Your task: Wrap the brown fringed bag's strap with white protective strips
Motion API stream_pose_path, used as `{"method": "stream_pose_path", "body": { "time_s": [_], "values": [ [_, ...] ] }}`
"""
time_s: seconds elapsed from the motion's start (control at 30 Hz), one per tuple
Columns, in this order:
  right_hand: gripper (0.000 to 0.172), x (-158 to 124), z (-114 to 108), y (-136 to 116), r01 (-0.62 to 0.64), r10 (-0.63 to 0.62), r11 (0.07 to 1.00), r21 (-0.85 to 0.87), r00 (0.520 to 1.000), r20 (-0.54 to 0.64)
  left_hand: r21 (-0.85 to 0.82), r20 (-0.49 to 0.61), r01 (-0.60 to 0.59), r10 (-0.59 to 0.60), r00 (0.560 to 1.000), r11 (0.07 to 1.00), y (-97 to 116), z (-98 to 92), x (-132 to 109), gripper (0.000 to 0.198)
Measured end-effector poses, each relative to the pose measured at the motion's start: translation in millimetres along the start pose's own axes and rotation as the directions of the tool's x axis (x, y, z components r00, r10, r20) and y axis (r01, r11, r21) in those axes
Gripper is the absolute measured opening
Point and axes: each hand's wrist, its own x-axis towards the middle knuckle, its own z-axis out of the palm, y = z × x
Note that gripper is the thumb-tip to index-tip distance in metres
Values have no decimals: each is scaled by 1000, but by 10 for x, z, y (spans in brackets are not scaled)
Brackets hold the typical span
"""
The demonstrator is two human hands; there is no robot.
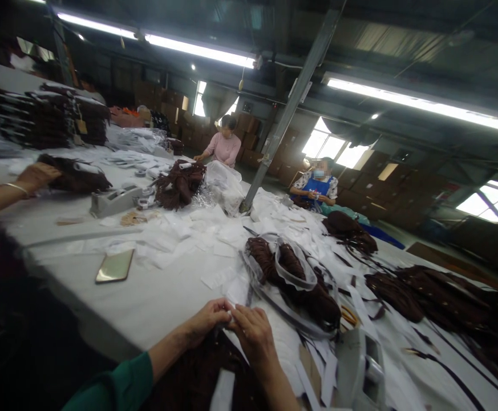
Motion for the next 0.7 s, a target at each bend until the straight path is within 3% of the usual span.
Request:
{"method": "stream_pose_path", "body": {
  "time_s": [0.27, 0.4, 0.5, 0.57, 0.63, 0.67, 0.7],
  "values": [
    [31, -82, 21, -14, -98, 99, 995, -33, 995, 12, 111, -120, -11, 25, 993, 994, -29, -5, -69, 28],
    [33, -115, 11, -129, -161, 163, 986, -50, 986, 27, 149, -103, -11, 26, 994, 989, -32, 14, -100, 29],
    [39, -207, -84, -166, -222, 226, 972, -78, 973, 43, 166, -61, -22, 33, 998, 986, -113, 30, -111, 28],
    [40, -357, -241, -68, -305, 305, 945, -117, 952, -18, 197, -97, -24, 44, 994, 980, -199, 4, -111, 29],
    [38, -615, -501, 122, -461, 438, 873, -161, 885, -161, 229, -138, -16, 49, 989, 973, -284, -41, -110, 30],
    [38, -781, -666, 234, -570, 523, 804, -173, 814, -251, 241, -146, -12, 49, 988, 971, -319, -63, -111, 30],
    [40, -962, -845, 347, -687, 616, 709, -162, 714, -334, 251, -147, -12, 50, 988, 968, -346, -81, -113, 30]
  ]
}}
